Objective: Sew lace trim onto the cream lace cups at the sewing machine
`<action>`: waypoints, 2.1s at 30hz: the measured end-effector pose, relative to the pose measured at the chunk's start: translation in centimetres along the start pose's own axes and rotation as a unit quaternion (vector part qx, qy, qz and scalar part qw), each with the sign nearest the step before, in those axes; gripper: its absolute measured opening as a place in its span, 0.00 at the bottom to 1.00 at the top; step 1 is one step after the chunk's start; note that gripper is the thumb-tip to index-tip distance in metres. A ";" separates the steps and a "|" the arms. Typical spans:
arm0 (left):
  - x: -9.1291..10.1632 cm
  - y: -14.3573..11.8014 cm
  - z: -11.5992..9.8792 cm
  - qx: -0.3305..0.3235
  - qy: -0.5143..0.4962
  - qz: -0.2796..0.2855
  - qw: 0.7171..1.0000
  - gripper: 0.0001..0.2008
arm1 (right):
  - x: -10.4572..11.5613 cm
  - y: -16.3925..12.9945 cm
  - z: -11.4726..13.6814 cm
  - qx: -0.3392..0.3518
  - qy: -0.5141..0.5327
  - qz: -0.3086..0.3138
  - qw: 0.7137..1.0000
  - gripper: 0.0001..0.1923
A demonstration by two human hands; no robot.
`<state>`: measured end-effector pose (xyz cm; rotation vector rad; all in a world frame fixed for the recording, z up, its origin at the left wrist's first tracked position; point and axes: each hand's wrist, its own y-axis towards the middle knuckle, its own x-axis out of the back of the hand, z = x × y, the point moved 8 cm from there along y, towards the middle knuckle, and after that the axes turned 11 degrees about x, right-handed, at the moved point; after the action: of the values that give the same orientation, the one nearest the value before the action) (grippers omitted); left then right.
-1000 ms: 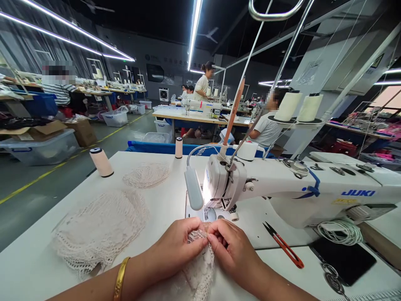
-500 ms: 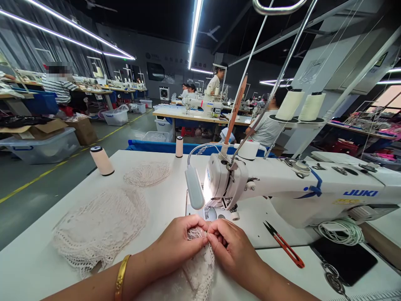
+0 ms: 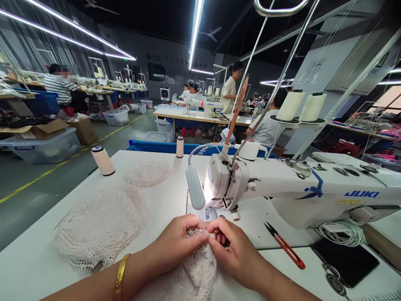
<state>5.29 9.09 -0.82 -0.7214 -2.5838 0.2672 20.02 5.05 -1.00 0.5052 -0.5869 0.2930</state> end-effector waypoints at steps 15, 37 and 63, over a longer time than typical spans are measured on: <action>-0.5 -0.2 -0.4 -0.076 -0.003 0.016 0.997 0.16 | 0.6 0.0 1.0 0.129 -0.155 -0.052 0.978 0.10; -0.2 -0.2 -0.8 -0.081 0.038 -0.006 0.996 0.12 | 0.8 0.2 1.1 0.088 -0.091 -0.068 0.990 0.11; -1.3 0.5 -0.8 -0.169 0.326 -0.158 0.917 0.10 | -1.0 1.1 -1.6 -0.011 -0.208 -0.029 0.978 0.13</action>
<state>6.88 8.89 -0.68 -0.3928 -2.0562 -0.4629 19.50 6.70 -2.27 0.5646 -0.9802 0.1236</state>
